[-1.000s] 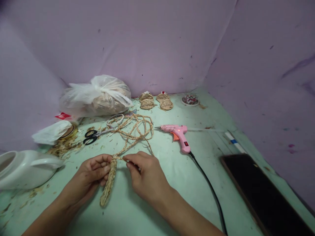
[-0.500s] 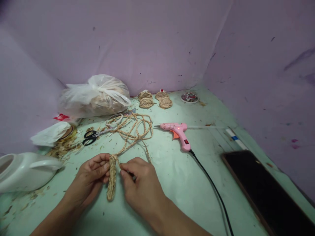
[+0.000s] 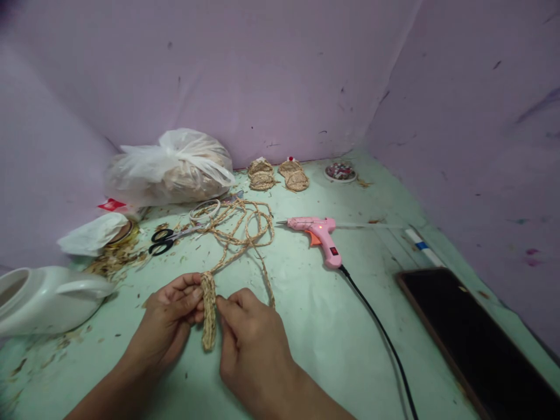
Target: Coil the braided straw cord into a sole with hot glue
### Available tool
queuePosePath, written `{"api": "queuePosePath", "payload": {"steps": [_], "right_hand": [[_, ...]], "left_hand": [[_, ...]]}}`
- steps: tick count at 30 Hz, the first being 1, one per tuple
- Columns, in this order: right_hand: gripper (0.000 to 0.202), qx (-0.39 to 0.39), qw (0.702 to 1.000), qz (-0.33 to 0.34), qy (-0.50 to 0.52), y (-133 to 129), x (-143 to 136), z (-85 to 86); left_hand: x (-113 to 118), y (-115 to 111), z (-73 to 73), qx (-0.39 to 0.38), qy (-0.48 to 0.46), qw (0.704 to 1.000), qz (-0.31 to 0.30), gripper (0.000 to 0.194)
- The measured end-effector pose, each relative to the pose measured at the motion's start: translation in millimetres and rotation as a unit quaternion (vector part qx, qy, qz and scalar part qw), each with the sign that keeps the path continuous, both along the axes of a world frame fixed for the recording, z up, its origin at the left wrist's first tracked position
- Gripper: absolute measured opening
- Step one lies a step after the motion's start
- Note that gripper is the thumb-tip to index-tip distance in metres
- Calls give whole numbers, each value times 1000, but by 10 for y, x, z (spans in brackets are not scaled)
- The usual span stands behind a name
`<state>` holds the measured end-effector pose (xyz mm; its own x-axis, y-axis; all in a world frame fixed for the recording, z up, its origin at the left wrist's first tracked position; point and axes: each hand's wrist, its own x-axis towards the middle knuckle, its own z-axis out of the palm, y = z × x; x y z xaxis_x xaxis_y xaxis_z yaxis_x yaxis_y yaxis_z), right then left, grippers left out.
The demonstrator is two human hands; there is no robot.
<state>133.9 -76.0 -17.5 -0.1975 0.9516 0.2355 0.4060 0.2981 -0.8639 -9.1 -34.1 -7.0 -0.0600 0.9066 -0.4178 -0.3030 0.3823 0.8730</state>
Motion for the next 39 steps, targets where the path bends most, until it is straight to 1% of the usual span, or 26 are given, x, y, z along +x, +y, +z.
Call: {"api": "queuePosePath", "payload": {"steps": [4, 7, 9, 12, 15, 17, 18, 20, 22, 24, 25, 27, 29, 30, 31, 35, 39], "right_hand": [[30, -23, 997, -2, -76, -44, 7, 74], [44, -49, 990, -9, -133, -69, 75, 130], [48, -46, 982, -4, -184, -74, 168, 139], [49, -28, 965, 13, -262, -52, 344, 121], [44, -22, 942, 48, -331, -2, 487, 106], [45, -19, 929, 75, -363, 31, 542, 106], [46, -14, 926, 85, -368, 45, 560, 108], [48, -4, 930, 97, -356, 64, 588, 116], [41, -1, 939, 108, -327, 75, 614, 129], [30, -4, 946, 121, -300, 80, 641, 139], [26, -4, 949, 123, -291, 81, 653, 138], [27, 8, 953, 114, -282, 80, 671, 119], [41, 33, 954, 99, -281, 77, 677, 73], [46, 44, 953, 94, -284, 76, 677, 44], [47, 53, 952, 90, -288, 75, 674, 13], [30, 77, 949, 74, -298, 74, 654, -78], [24, 102, 949, 61, -290, 75, 635, -92]], "left_hand": [[32, -11, -3, 0, -1, 1000, 17, 33], [94, -60, -5, -12, -7, 1000, 22, 32], [144, -119, -8, -35, -8, 999, 12, 31], [182, -233, -27, -73, 24, 996, -40, 36], [148, -343, -71, -56, 135, 982, -118, 48], [103, -386, -105, -8, 246, 954, -168, 48], [79, -393, -121, 29, 307, 933, -186, 44], [37, -376, -145, 131, 417, 875, -209, 35], [7, -327, -157, 245, 501, 802, -214, 31], [-9, -270, -158, 326, 546, 735, -234, 30], [-12, -244, -155, 348, 560, 709, -250, 30], [-7, -203, -150, 367, 577, 674, -280, 30], [4, -178, -152, 371, 588, 656, -295, 30], [9, -170, -157, 372, 591, 652, -296, 30], [12, -163, -165, 374, 592, 650, -296, 30], [9, -148, -208, 379, 587, 652, -295, 27], [-9, -144, -219, 380, 591, 645, -303, 24]]}}
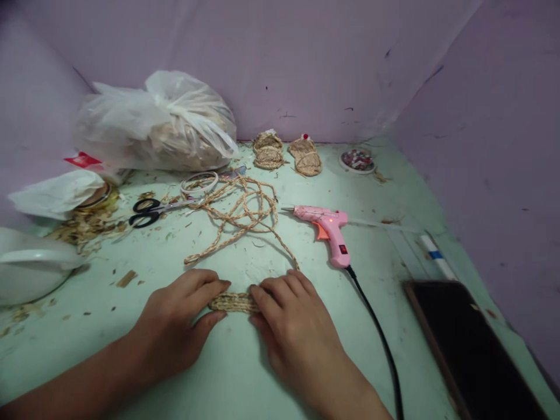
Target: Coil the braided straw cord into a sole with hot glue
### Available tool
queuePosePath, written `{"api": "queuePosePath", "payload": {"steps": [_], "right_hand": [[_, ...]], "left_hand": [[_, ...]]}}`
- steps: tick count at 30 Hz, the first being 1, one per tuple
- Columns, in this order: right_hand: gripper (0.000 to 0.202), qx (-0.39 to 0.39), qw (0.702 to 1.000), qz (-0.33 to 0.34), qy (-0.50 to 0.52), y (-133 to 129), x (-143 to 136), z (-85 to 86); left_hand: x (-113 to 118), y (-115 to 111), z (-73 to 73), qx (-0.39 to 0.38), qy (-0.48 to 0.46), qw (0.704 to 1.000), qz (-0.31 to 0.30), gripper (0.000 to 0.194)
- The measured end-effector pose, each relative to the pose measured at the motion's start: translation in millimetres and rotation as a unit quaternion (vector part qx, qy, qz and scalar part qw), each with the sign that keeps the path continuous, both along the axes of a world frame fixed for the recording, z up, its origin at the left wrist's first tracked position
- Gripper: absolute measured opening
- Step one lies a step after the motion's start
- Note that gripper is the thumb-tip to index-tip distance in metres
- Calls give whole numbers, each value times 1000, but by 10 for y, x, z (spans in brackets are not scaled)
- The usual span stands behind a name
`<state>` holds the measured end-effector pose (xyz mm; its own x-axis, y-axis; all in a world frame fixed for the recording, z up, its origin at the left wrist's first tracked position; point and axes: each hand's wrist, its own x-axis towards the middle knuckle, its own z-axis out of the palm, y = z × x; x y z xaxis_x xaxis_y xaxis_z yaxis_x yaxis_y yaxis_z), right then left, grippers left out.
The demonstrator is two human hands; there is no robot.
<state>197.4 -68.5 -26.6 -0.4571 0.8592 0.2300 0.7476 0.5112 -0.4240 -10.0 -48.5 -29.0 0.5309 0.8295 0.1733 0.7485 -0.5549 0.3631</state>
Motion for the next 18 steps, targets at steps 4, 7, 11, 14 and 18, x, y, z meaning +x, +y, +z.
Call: {"api": "queuePosePath", "payload": {"steps": [4, 7, 11, 14, 18], "right_hand": [[24, 24, 1000, 3, -2, -4, 4, -17], [27, 36, 999, 10, -8, -2, 16, -44], [26, 46, 999, 1, 4, 4, 12, -52], [22, 38, 999, -11, 20, 4, -8, -36], [21, 4, 999, -31, 24, -5, -31, -23]], "left_hand": [[-22, 2, 13, -9, 12, 1000, -13, 17], [-38, 9, 5, -13, 11, 1000, -23, 18], [-42, 29, -16, -16, 12, 999, -48, 21], [-20, 37, -6, -41, 32, 997, -62, 21], [37, 31, 59, -75, 63, 994, -52, 22]]}}
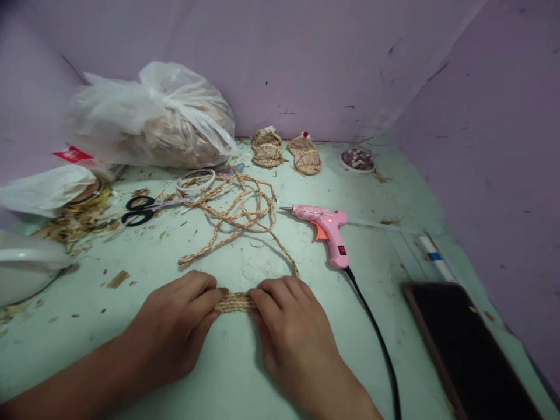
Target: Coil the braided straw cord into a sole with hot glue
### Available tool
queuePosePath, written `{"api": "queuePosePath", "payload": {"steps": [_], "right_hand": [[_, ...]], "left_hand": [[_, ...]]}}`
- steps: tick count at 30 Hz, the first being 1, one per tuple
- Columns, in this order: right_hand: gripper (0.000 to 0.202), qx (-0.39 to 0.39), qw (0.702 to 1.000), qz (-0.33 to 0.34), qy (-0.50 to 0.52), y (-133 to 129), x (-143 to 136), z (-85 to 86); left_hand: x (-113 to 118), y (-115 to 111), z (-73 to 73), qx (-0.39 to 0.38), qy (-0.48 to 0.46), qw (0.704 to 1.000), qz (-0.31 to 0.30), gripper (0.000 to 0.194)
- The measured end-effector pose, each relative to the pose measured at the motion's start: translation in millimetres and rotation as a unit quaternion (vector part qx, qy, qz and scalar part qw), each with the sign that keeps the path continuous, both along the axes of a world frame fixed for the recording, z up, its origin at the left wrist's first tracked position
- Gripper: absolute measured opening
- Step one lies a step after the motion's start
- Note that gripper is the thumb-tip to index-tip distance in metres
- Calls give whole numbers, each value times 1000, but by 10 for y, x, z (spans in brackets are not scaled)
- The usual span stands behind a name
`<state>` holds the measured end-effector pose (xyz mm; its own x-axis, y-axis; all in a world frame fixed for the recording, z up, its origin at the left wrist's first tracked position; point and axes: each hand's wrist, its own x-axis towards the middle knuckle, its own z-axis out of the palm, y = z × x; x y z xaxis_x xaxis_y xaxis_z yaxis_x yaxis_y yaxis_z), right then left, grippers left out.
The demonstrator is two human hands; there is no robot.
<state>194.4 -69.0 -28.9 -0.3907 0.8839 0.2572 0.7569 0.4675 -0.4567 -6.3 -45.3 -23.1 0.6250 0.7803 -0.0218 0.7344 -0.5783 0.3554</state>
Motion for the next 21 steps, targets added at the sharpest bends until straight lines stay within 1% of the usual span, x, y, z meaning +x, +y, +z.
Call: {"api": "queuePosePath", "payload": {"steps": [3, 6, 8, 11, 17, 21], "right_hand": [[23, -14, 1000, -4, -3, -9, -8, 2], [24, -15, 1000, -6, 0, -16, -13, 5], [24, -9, 1000, -7, 2, -16, -17, 7], [25, -16, 1000, -11, 5, -8, -25, 6], [23, -46, 999, -20, 8, -4, -35, 4], [20, -62, 998, -27, 18, -8, 22, 36]], "left_hand": [[51, 1, 59, -5, 2, 1000, 8, 19], [105, 12, 87, 6, -24, 1000, -8, 17], [140, 23, 82, 22, -42, 999, -14, 15], [190, 40, 54, 37, -58, 998, -6, 11], [235, 60, 8, 44, -67, 997, 1, 11], [230, 84, -3, 34, -72, 997, -1, 12]]}}
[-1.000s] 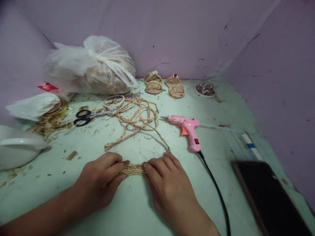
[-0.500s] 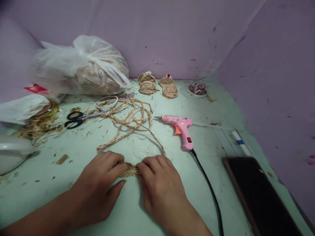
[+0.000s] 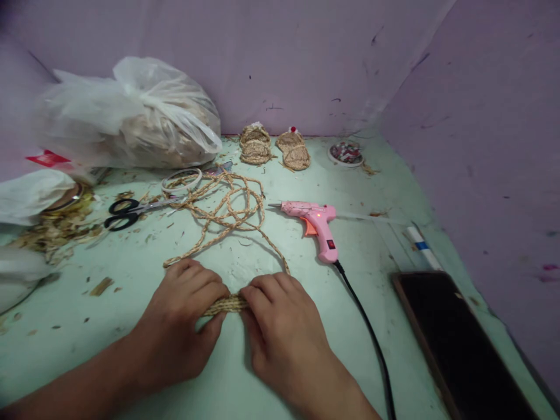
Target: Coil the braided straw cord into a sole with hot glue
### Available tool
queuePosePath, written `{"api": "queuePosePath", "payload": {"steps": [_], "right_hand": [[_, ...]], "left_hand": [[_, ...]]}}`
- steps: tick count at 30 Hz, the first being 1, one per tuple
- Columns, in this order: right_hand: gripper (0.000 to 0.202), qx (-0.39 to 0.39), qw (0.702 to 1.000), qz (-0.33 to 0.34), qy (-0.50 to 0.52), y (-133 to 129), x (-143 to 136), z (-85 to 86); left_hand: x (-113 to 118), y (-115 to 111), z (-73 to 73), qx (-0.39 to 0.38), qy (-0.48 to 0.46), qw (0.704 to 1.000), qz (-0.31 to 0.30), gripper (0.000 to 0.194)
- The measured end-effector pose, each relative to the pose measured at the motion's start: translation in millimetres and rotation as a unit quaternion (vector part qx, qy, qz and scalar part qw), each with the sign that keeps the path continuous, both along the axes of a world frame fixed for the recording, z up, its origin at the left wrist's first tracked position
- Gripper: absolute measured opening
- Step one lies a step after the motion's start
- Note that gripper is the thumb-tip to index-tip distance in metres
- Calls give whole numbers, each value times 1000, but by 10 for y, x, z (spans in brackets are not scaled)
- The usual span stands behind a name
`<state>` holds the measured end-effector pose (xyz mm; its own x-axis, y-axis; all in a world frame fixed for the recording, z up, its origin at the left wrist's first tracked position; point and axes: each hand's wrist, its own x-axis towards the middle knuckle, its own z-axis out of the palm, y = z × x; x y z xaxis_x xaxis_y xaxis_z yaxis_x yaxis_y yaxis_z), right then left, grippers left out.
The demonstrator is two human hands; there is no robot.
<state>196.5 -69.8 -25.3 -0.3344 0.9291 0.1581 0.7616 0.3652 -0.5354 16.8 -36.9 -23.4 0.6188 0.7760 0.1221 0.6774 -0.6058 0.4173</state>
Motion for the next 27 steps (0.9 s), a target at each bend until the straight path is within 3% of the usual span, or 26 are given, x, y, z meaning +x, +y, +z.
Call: {"api": "queuePosePath", "payload": {"steps": [7, 17, 27], "right_hand": [[26, -20, 999, -18, -37, 37, 186, 93], [18, -37, 998, -12, -56, 28, 246, 130], [19, 49, 991, 3, -128, 134, 295, 21]], "left_hand": [[43, 40, 25, 6, -13, 1000, -5, 13], [73, 61, 42, -2, 2, 1000, -9, 12], [54, 30, 29, 15, -22, 999, -27, 16]]}}
